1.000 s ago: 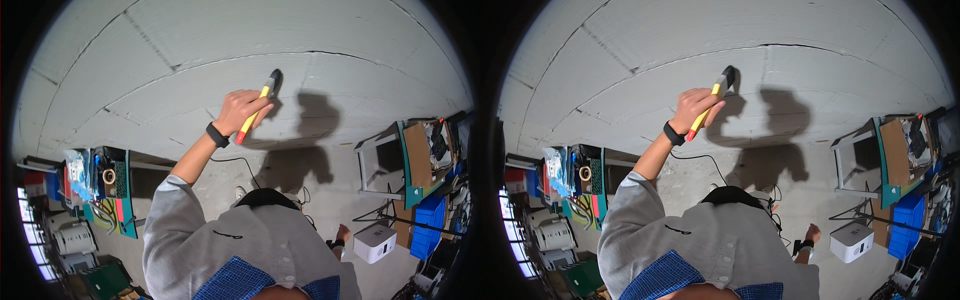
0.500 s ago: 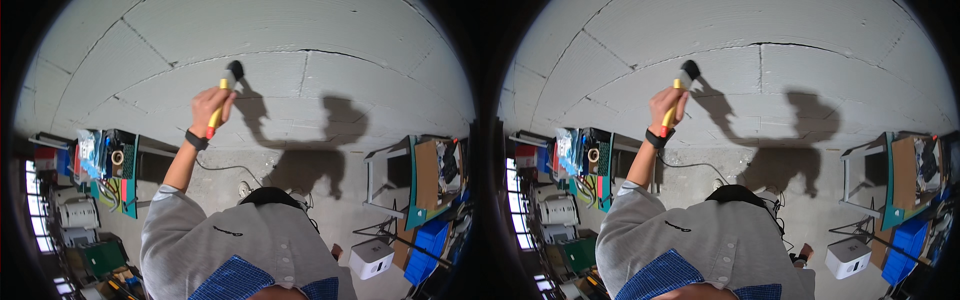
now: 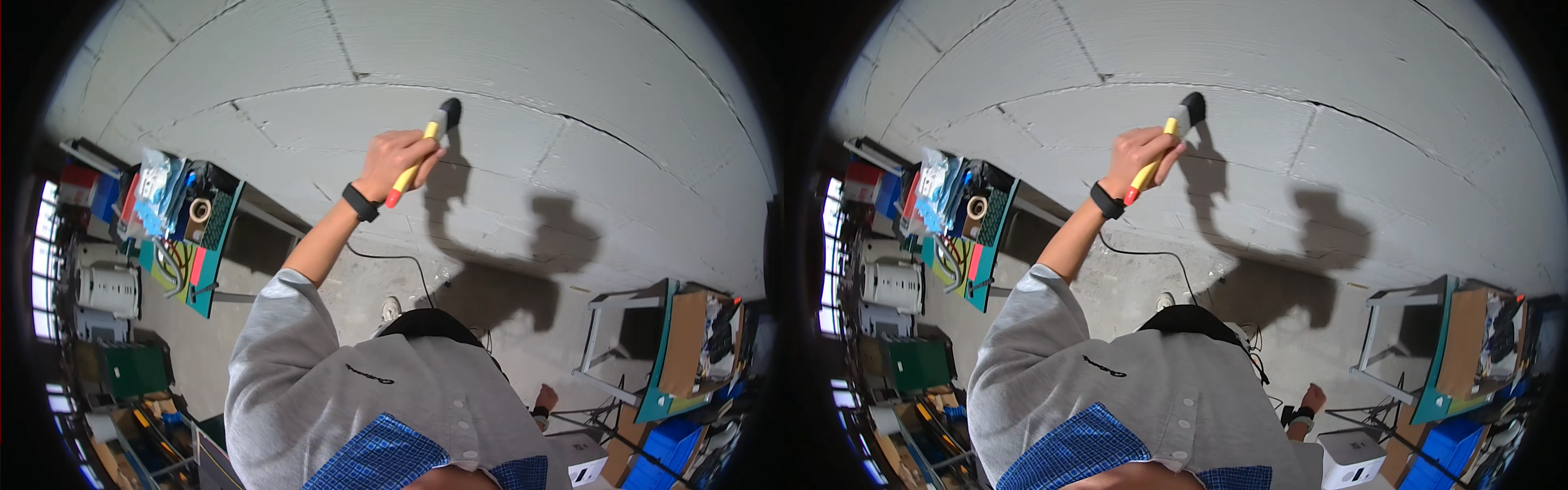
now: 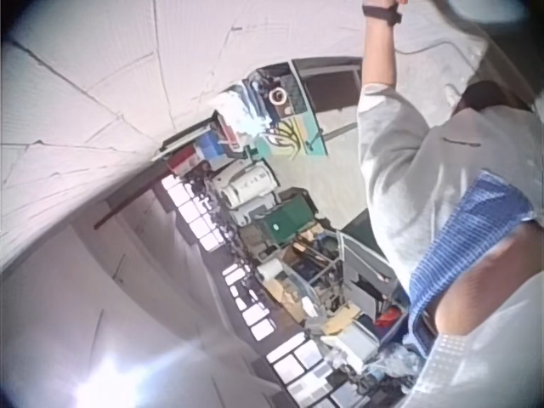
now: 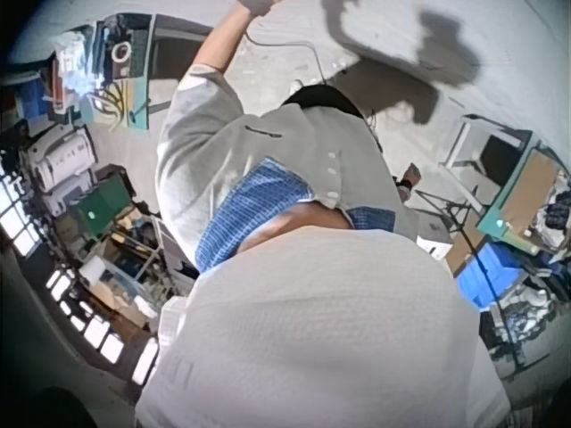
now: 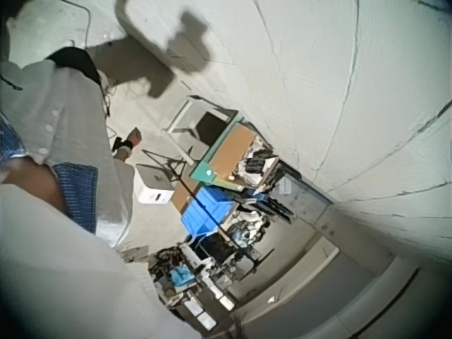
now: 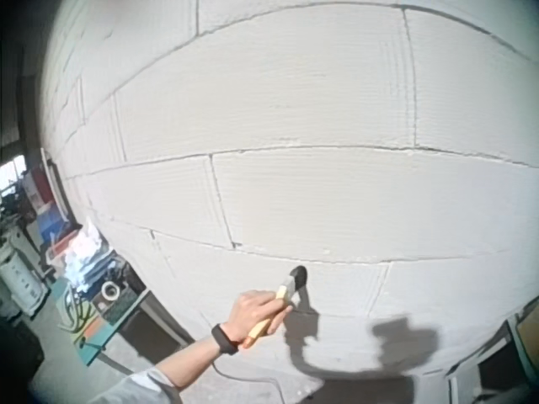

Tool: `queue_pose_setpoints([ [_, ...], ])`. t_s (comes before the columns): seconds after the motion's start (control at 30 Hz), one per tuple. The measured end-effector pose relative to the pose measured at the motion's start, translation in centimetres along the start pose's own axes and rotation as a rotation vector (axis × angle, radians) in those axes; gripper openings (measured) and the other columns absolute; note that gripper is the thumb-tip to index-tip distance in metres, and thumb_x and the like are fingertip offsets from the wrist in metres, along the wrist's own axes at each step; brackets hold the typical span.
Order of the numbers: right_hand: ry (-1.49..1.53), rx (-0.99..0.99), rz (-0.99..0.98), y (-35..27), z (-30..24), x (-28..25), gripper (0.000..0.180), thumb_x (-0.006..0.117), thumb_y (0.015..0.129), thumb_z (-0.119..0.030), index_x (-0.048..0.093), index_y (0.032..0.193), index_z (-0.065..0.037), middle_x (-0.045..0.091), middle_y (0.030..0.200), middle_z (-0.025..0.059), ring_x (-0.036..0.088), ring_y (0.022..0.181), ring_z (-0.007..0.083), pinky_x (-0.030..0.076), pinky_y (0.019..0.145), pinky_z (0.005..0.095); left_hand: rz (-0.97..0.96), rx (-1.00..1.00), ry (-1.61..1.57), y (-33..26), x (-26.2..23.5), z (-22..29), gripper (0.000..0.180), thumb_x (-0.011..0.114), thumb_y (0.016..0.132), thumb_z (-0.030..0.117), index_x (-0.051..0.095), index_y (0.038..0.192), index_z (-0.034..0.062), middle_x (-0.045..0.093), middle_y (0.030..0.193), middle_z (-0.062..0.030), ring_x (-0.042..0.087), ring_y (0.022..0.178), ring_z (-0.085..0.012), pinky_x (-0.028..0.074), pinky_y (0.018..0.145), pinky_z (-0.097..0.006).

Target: Painting a cinder block wall with a brush.

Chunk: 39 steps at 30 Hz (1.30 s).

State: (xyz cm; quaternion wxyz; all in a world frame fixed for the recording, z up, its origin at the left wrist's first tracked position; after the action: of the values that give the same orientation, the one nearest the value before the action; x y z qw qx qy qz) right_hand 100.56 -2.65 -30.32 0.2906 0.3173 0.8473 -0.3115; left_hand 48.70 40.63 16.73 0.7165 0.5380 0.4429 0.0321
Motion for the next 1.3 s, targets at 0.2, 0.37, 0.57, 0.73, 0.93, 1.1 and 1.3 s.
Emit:
queue_pose_setpoints([
  [0.2, -1.000, -0.117, -0.274, 0.3, 7.7, 2.0, 0.025, 0.059, 0.085, -0.023, 0.078, 0.095, -0.011, 0.073, 0.099, 0.0151, 0.070, 0.093, 0.0329, 0.055, 0.082, 0.0429, 0.043, -0.305, 0.276, -6.4, -7.6, -9.1, 0.010, 0.071, 0.083, 0.013, 0.063, 0.081, 0.0086, 0.061, 0.069, -0.0082, 0.062, 0.057, -0.0277, 0.048, 0.050, -0.037],
  [0.37, -0.695, 0.002, -0.170, 0.7, 5.4, 1.6, 0.025, 0.059, 0.083, -0.022, 0.078, 0.095, -0.010, 0.074, 0.098, 0.0158, 0.070, 0.093, 0.0320, 0.055, 0.083, 0.0414, 0.022, -0.098, 0.065, -4.8, -6.7, -4.7, 0.011, 0.073, 0.078, 0.008, 0.062, 0.077, 0.0058, 0.058, 0.066, -0.0094, 0.058, 0.054, -0.0276, 0.046, 0.049, -0.036],
  [0.57, -0.324, -0.035, -0.020, 0.0, -2.4, 0.5, 0.026, 0.060, 0.082, -0.022, 0.078, 0.095, -0.009, 0.074, 0.097, 0.0162, 0.070, 0.092, 0.0318, 0.055, 0.083, 0.0412, -0.070, 0.010, 0.037, -2.9, -4.0, -4.0, 0.012, 0.073, 0.081, 0.013, 0.063, 0.076, 0.0091, 0.056, 0.063, -0.0053, 0.056, 0.051, -0.0229, 0.045, 0.047, -0.034],
  [0.73, -0.285, -0.030, 0.019, -1.7, -4.6, 0.9, 0.026, 0.060, 0.081, -0.021, 0.078, 0.095, -0.009, 0.074, 0.096, 0.0166, 0.070, 0.092, 0.0317, 0.055, 0.084, 0.0410, -0.033, -0.143, 0.112, -6.5, -8.7, -9.9, 0.008, 0.071, 0.083, 0.013, 0.064, 0.081, 0.0092, 0.058, 0.066, -0.0080, 0.059, 0.054, -0.0254, 0.047, 0.049, -0.036],
  [0.93, -0.334, 0.005, 0.043, -3.7, -5.1, 2.2, 0.027, 0.060, 0.080, -0.020, 0.078, 0.095, -0.008, 0.074, 0.095, 0.0170, 0.070, 0.091, 0.0315, 0.054, 0.084, 0.0407, 0.154, -0.462, 0.359, -12.1, -16.1, -18.1, 0.011, 0.067, 0.088, 0.015, 0.063, 0.082, 0.0071, 0.062, 0.072, -0.0108, 0.062, 0.059, -0.0310, 0.049, 0.051, -0.039],
  [1.1, -0.356, 0.031, 0.087, -6.1, -6.5, 2.8, 0.027, 0.061, 0.079, -0.019, 0.078, 0.096, -0.007, 0.074, 0.094, 0.0173, 0.070, 0.091, 0.0313, 0.054, 0.084, 0.0405, 0.040, -0.131, 0.048, -9.7, -14.1, -14.6, 0.013, 0.071, 0.083, 0.011, 0.062, 0.076, 0.0064, 0.055, 0.063, -0.0074, 0.056, 0.052, -0.0231, 0.045, 0.048, -0.034],
  [1.3, -0.332, 0.034, 0.118, -9.3, -10.5, 4.1, 0.027, 0.061, 0.078, -0.019, 0.078, 0.096, -0.006, 0.074, 0.093, 0.0176, 0.070, 0.090, 0.0311, 0.054, 0.085, 0.0403, 0.007, -0.113, 0.074, -11.8, -14.8, -19.1, 0.015, 0.071, 0.085, 0.016, 0.060, 0.077, 0.0087, 0.054, 0.063, -0.0048, 0.056, 0.052, -0.0223, 0.044, 0.046, -0.034],
])
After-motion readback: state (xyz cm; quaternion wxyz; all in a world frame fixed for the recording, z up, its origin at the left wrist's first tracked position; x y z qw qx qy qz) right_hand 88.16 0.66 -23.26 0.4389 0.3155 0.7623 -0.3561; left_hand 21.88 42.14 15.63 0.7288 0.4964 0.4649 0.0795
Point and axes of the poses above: each hand's wrist, its own y-axis towards the middle knuckle, its own x-axis out of the palm, z = x × y, the point moved 6 cm from there along y, towards the middle knuckle
